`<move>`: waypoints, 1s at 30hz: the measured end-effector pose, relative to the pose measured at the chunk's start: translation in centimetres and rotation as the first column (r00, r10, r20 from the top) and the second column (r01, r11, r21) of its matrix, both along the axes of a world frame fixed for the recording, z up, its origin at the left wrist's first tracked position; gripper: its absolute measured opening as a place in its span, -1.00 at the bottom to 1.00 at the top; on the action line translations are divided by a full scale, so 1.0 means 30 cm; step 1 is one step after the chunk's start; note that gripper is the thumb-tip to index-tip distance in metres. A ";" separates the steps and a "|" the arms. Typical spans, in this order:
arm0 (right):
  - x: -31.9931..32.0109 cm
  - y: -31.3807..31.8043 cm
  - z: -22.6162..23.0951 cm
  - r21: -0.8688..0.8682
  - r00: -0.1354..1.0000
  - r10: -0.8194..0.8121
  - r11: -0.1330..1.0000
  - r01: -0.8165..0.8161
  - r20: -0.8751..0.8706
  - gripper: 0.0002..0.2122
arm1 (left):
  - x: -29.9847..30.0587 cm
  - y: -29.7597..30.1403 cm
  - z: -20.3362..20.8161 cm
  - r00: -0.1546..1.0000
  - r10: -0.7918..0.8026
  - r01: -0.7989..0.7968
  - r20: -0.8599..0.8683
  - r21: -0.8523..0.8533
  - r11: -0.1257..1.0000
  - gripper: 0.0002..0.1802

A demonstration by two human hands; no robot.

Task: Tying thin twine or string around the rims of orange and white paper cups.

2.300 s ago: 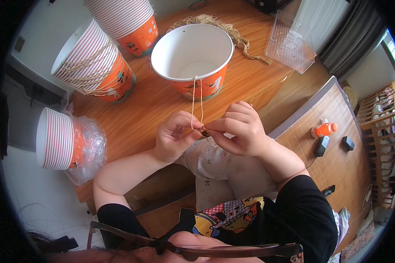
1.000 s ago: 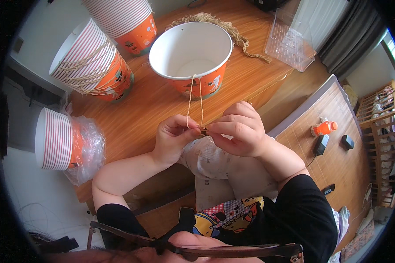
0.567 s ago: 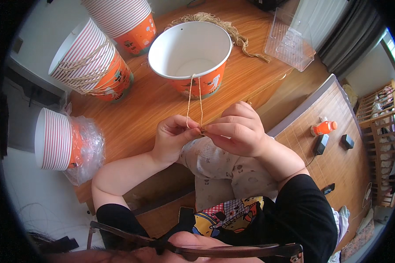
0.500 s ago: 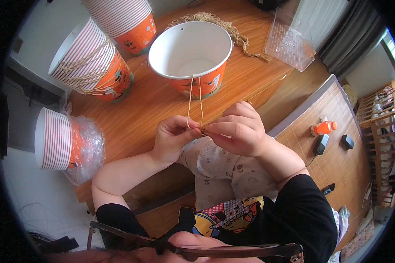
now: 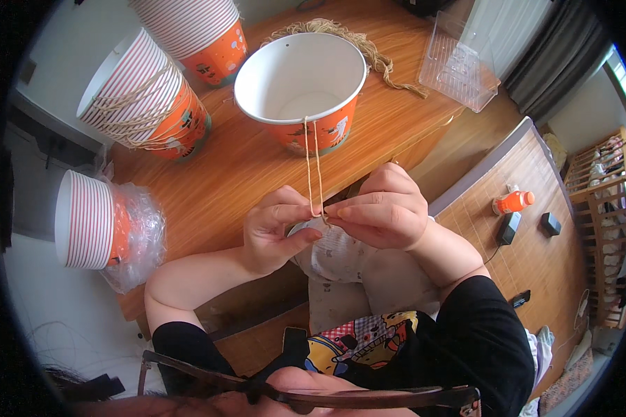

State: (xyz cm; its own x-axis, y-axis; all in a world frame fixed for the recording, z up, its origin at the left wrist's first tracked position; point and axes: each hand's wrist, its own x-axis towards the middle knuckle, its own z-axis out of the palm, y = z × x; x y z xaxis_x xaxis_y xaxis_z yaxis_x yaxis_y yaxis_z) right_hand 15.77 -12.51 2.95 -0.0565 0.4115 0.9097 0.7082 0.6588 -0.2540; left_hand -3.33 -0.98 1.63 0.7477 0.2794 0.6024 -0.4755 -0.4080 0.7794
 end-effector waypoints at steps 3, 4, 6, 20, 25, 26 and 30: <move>-0.001 0.005 0.005 0.019 1.000 -0.011 1.000 0.011 -0.001 -0.69 | -0.001 0.008 -0.004 0.999 -0.013 0.011 -0.047 -0.031 0.999 -0.61; -0.004 0.005 0.002 0.039 1.000 -0.013 0.999 0.013 -0.009 -0.68 | 0.000 0.005 -0.003 0.997 -0.005 0.002 -0.072 -0.044 0.999 -0.63; -0.009 0.006 0.002 0.080 1.000 -0.009 0.997 0.011 -0.025 -0.68 | 0.000 0.001 0.007 0.992 0.008 -0.016 -0.123 -0.061 0.998 -0.66; -0.052 0.020 0.082 0.222 0.989 0.024 0.973 -0.057 0.145 -0.77 | -0.062 -0.047 0.098 0.969 -0.230 0.114 -0.088 -0.666 0.737 -0.81; -0.084 0.049 0.077 0.230 0.985 -0.040 0.973 0.001 0.166 -0.77 | -0.084 -0.007 0.060 0.971 -0.212 0.075 -0.112 -0.699 0.711 -0.88; -0.091 0.055 0.072 0.241 0.987 -0.048 0.971 0.010 0.155 -0.76 | -0.087 -0.002 0.047 0.971 -0.201 0.058 -0.127 -0.693 0.718 -0.89; -0.112 0.049 0.073 0.176 0.982 -0.104 0.982 0.075 0.158 -0.72 | -0.084 0.007 0.035 0.985 -0.110 0.008 -0.133 -0.603 0.798 -0.89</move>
State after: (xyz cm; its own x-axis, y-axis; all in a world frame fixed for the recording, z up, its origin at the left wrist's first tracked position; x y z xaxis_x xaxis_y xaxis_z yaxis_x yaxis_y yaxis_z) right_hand 12.41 -11.03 5.13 -0.1818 0.2635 0.9474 0.7891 0.6140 -0.0193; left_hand -5.85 -0.77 2.67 0.8426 0.4976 0.2058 -0.3369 0.1889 0.9224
